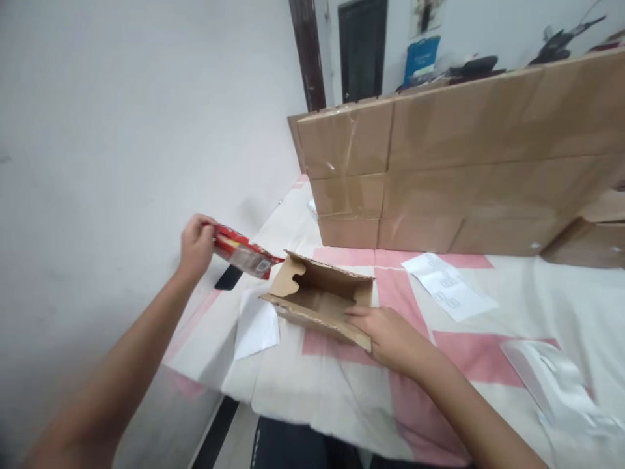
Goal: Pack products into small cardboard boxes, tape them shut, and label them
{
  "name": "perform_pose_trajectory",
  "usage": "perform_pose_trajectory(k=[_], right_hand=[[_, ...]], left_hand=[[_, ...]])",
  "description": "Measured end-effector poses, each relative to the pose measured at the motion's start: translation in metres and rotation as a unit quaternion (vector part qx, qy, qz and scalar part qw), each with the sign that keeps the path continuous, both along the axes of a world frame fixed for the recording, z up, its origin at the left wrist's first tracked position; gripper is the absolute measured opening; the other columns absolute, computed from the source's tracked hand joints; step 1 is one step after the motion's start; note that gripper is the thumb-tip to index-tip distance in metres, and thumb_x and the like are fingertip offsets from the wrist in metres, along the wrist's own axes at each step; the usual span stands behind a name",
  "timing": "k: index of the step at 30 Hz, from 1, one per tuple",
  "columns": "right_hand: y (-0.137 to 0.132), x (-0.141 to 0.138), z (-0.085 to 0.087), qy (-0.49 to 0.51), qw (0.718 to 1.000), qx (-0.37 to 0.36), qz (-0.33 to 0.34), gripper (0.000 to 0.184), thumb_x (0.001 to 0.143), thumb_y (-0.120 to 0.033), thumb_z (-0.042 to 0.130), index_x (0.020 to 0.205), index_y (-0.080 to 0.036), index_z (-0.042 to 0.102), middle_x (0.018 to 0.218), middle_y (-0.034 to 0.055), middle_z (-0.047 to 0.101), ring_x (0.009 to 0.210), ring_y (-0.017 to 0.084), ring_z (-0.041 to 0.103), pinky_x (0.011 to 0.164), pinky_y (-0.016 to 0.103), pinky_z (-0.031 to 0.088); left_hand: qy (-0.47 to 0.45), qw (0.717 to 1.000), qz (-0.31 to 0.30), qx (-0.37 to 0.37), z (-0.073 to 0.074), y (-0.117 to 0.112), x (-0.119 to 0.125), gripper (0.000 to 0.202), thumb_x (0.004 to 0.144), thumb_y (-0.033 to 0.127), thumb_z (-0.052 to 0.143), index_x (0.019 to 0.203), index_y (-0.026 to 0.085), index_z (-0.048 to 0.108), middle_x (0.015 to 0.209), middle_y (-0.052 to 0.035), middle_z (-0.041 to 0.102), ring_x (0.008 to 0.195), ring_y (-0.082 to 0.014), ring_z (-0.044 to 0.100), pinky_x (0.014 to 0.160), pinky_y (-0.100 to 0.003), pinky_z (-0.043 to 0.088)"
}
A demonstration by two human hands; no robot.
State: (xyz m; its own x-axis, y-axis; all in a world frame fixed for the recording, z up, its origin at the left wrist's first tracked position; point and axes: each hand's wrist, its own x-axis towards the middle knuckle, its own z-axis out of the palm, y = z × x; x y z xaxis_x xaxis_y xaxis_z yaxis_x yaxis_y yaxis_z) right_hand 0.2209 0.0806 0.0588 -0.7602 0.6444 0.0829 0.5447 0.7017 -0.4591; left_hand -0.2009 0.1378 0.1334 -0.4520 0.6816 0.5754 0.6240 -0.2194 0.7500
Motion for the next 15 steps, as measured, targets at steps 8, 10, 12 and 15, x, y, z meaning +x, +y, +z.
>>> perform_pose_trajectory(k=[8, 10, 12, 15], right_hand=[[-0.021, 0.01, -0.013, 0.041, 0.999, -0.007, -0.033, 0.032, 0.102, -0.026, 0.046, 0.103, -0.021, 0.077, 0.111, 0.0103, 0.075, 0.098, 0.025, 0.069, 0.084, 0.033, 0.05], [-0.023, 0.004, -0.009, 0.027, 0.999, 0.005, -0.045, 0.031, 0.102, -0.028, 0.047, 0.098, -0.02, 0.077, 0.107, 0.0104, 0.075, 0.093, 0.024, 0.069, 0.08, 0.031, 0.048], [-0.025, -0.002, -0.006, 0.022, 0.998, 0.016, -0.056, 0.031, 0.102, -0.028, 0.047, 0.098, -0.019, 0.077, 0.106, 0.0105, 0.074, 0.091, 0.024, 0.068, 0.078, 0.03, 0.046], [-0.027, -0.007, -0.004, 0.012, 0.997, 0.027, -0.069, 0.032, 0.102, -0.028, 0.046, 0.099, -0.018, 0.076, 0.106, 0.0112, 0.073, 0.089, 0.023, 0.068, 0.077, 0.03, 0.044]], left_hand=[[-0.137, 0.973, 0.01, 0.188, 0.052, -0.088, 0.106, 0.009, 0.08, 0.018, 0.048, 0.082, 0.02, 0.057, 0.074, 0.0025, 0.052, 0.066, -0.0121, 0.054, 0.063, -0.023, 0.045], [-0.14, 0.97, -0.017, 0.197, 0.058, -0.084, 0.128, 0.008, 0.08, 0.02, 0.047, 0.083, 0.02, 0.055, 0.074, 0.0029, 0.051, 0.065, -0.0113, 0.053, 0.063, -0.023, 0.045], [-0.114, 0.973, -0.033, 0.2, 0.061, -0.077, 0.143, 0.01, 0.081, 0.021, 0.047, 0.084, 0.02, 0.056, 0.075, 0.0025, 0.052, 0.067, -0.0108, 0.053, 0.064, -0.022, 0.045], [-0.081, 0.98, -0.062, 0.169, 0.063, -0.066, 0.15, 0.011, 0.081, 0.023, 0.049, 0.085, 0.02, 0.058, 0.076, 0.0018, 0.055, 0.069, -0.0112, 0.055, 0.066, -0.022, 0.046]])
